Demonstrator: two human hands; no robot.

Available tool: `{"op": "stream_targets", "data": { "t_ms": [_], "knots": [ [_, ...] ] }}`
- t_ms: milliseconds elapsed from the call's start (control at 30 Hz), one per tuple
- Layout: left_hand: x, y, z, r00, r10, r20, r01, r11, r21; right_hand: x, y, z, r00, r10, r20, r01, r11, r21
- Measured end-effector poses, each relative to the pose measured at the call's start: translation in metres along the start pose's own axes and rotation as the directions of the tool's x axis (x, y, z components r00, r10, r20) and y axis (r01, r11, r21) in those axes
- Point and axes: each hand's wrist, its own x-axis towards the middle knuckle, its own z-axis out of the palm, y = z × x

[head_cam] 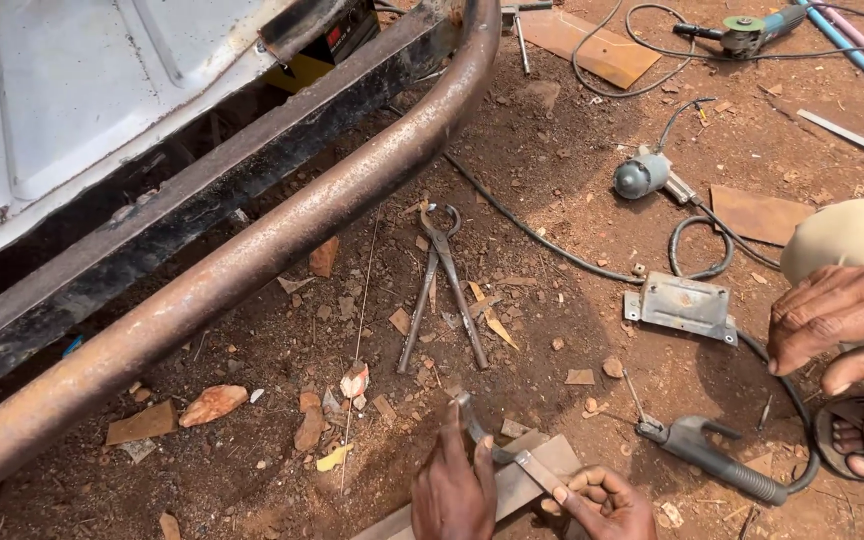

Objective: The recorder is seen fabricating a metal part using a hammer and other tools.

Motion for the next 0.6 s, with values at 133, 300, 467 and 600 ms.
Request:
{"op": "stream_targets", "data": {
  "t_ms": [133, 300, 467, 600],
  "knots": [
    [0.001, -0.002, -0.002, 0.979, 0.202, -0.042, -0.195, 0.972, 0.131, -0.007, -0.016, 0.010, 0.997, 0.080, 0.018, -0.081, 0.990, 0.118],
    [0.014, 0.010, -0.009, 0.999, 0.048, 0.009, -0.049, 0.978, 0.203, -0.014, -0.006, 0.007, 0.988, 0.149, 0.034, -0.153, 0.963, 0.224],
    [0.006, 0.022, -0.019, 0.947, -0.164, 0.276, 0.105, 0.971, 0.216, -0.012, 0.024, 0.004, 0.971, 0.237, 0.011, -0.236, 0.959, 0.155],
    [0.006, 0.033, -0.028, 0.974, -0.019, 0.225, -0.036, 0.971, 0.237, 0.009, 0.061, -0.009, 0.971, 0.226, 0.080, -0.237, 0.954, 0.185]
  ]
}}
